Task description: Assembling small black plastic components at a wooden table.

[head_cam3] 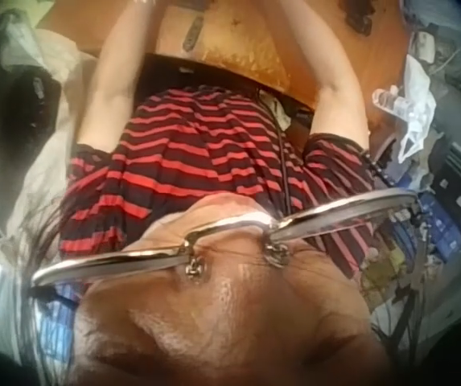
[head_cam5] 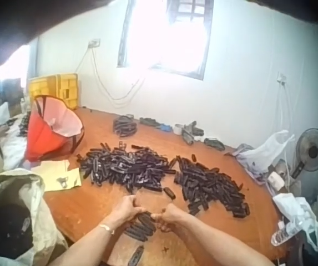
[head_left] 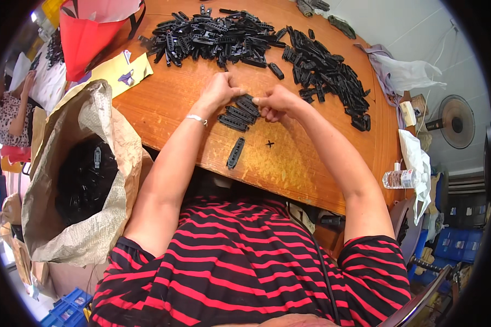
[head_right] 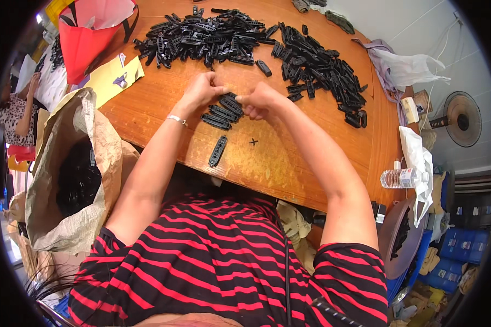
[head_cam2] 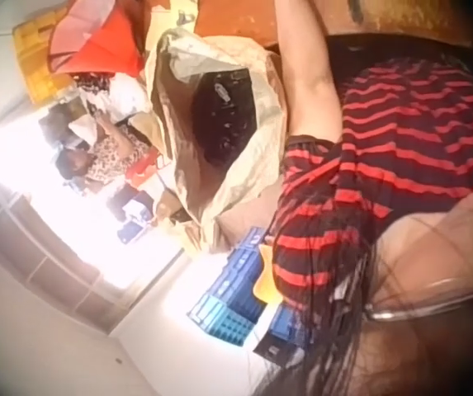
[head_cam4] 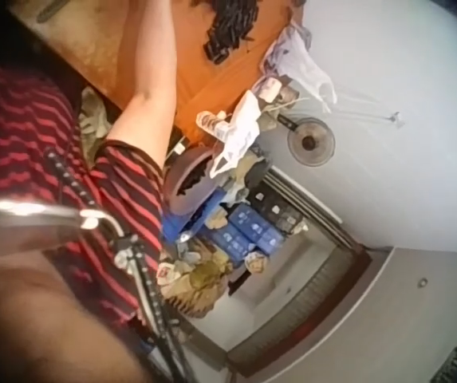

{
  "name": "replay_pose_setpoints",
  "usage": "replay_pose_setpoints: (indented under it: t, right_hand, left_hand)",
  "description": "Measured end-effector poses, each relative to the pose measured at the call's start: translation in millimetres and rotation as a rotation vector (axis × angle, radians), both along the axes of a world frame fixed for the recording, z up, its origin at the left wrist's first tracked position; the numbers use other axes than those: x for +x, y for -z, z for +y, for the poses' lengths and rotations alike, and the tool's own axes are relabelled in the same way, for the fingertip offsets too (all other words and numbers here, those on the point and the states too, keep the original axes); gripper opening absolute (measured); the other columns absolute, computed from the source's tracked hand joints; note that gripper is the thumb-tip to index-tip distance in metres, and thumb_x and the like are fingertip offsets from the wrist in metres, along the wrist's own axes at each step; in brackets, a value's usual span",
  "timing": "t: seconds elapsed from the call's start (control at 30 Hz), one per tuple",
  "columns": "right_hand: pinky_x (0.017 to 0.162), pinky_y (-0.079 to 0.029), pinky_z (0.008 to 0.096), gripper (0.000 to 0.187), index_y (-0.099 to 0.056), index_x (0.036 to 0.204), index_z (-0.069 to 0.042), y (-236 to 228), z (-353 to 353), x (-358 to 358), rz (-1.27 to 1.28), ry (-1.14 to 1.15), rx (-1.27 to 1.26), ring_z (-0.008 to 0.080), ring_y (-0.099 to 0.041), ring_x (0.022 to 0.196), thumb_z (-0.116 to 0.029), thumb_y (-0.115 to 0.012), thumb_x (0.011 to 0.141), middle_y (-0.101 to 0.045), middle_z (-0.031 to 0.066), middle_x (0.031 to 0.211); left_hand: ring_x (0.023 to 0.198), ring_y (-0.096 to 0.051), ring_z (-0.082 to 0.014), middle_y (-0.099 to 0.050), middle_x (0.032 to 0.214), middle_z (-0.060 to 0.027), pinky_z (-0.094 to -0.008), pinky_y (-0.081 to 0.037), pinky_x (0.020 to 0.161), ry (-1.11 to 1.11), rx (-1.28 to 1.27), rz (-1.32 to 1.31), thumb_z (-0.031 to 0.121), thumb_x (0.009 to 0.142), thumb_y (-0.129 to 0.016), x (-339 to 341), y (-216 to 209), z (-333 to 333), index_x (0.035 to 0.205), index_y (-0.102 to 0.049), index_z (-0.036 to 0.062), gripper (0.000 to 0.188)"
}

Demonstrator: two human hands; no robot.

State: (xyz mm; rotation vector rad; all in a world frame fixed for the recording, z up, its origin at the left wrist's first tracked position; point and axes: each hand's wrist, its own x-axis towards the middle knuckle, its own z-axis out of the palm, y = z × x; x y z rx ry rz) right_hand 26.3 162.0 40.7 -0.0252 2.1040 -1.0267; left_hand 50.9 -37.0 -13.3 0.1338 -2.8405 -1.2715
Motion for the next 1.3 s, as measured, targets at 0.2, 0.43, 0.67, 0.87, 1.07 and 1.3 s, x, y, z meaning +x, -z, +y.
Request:
replay_pose_setpoints:
  t: [0.2,0.43,0.67,0.87,1.07,1.3]
  right_hand:
    - [0.055,-0.052,0.0321,0.025,-0.066,0.088,0.001,14,27,-27,0.652,-0.081,0.182,0.0175,-0.065,0.058,-0.024,-0.070,0.085,-0.068,0.0096,0.070]
    - [0.083,-0.049,0.0399,0.037,-0.061,0.102,-0.004,18,10,-46,1.021,0.002,0.516,0.0311,-0.062,0.100,-0.027,-0.077,0.077,-0.065,0.0155,0.105]
    - [0.079,-0.050,0.0393,0.026,-0.063,0.099,-0.005,23,15,-41,0.972,-0.001,0.400,0.0309,-0.065,0.090,-0.020,-0.072,0.079,-0.068,0.0133,0.090]
    - [0.061,-0.050,0.0305,0.022,-0.063,0.105,-0.003,25,2,-16,0.877,-0.052,-0.071,0.0151,-0.063,0.066,-0.016,-0.065,0.086,-0.068,0.0089,0.082]
    - [0.045,-0.042,0.0246,0.021,-0.060,0.106,0.000,13,-8,-4,0.187,0.236,-0.471,0.0092,-0.053,0.050,-0.017,-0.056,0.095,-0.065,0.0068,0.077]
    - [0.044,-0.044,0.0265,0.021,-0.062,0.101,-0.001,24,-9,-9,0.258,0.088,-0.124,0.0112,-0.056,0.048,-0.021,-0.054,0.096,-0.063,0.0068,0.067]
  left_hand:
    - [0.075,-0.064,-0.0196,-0.065,0.083,-0.0079,-0.0327,-0.051,0.068,-0.320,0.072,0.205,0.026,0.078,-0.076,-2,-16,-3,0.095,-0.059,0.0036,0.033]
    - [0.092,-0.061,-0.0269,-0.060,0.101,-0.0101,-0.0389,-0.050,0.078,-0.402,-0.033,0.257,0.021,0.076,-0.075,-29,-1,-8,0.102,-0.059,0.0076,0.033]
    - [0.078,-0.063,-0.0263,-0.063,0.088,-0.0113,-0.0350,-0.051,0.071,-0.437,0.074,0.527,0.014,0.079,-0.071,-23,17,-18,0.088,-0.066,0.0042,0.014]
    - [0.068,-0.059,-0.0117,-0.063,0.080,-0.0040,-0.0257,-0.049,0.062,-0.443,0.439,0.526,0.011,0.086,-0.067,-6,25,-20,0.092,-0.065,0.0007,0.013]
    - [0.065,-0.058,-0.0070,-0.063,0.080,-0.0025,-0.0210,-0.050,0.059,-0.460,0.810,0.438,0.013,0.094,-0.060,11,14,-21,0.097,-0.060,0.0007,0.013]
    - [0.069,-0.062,-0.0104,-0.067,0.085,-0.0065,-0.0218,-0.053,0.062,-0.407,1.059,0.260,0.019,0.097,-0.056,30,5,-18,0.100,-0.057,0.0014,0.018]
